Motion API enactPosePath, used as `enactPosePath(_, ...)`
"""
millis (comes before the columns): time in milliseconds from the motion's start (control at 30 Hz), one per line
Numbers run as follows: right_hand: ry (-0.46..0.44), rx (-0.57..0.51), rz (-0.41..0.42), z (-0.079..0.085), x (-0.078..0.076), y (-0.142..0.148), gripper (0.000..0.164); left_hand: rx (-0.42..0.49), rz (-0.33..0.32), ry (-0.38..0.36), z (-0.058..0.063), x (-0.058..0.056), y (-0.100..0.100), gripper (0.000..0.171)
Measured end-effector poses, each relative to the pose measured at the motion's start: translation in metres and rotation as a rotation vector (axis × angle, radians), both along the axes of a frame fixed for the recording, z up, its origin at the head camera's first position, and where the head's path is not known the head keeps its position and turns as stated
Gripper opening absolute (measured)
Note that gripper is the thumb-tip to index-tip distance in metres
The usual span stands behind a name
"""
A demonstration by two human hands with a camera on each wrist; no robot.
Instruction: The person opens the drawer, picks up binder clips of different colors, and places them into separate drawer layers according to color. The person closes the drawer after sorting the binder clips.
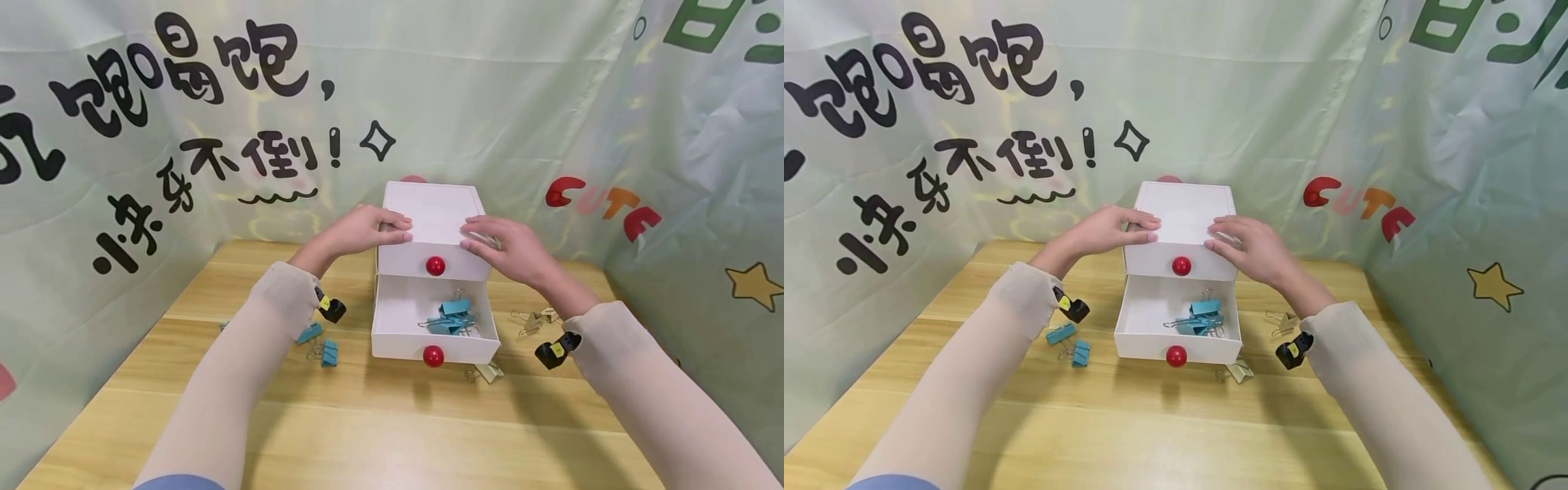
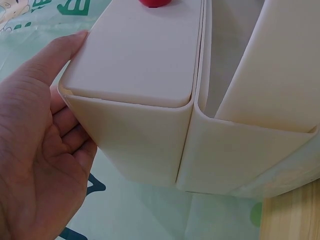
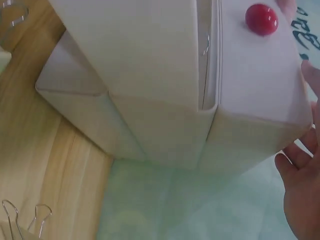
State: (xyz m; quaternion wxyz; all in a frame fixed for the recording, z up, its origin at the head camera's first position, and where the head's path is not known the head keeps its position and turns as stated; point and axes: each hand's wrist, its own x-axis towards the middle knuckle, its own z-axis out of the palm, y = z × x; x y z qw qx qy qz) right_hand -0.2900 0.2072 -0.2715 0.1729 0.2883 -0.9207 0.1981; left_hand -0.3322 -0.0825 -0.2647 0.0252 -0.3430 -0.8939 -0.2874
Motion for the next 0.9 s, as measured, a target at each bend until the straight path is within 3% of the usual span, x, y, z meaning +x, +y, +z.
enactPosePath(333, -0.148, -0.003, -0.014, 0.005, -0.006, 0.005, 0.056, 0.001, 0.006, -0.002, 0.001, 0.001, 0.002, 0.051)
enactPosePath(500, -0.183, -0.026, -0.033, 0.006, -0.008, 0.002, 0.057, 0.004, 0.032, 0.040, -0.004, 0.002, -0.002, 0.052)
enactPosePath(900, -0.220, -0.040, -0.045, 0.010, -0.010, 0.004, 0.059, 0.001, 0.039, 0.137, -0.003, 0.020, -0.022, 0.047)
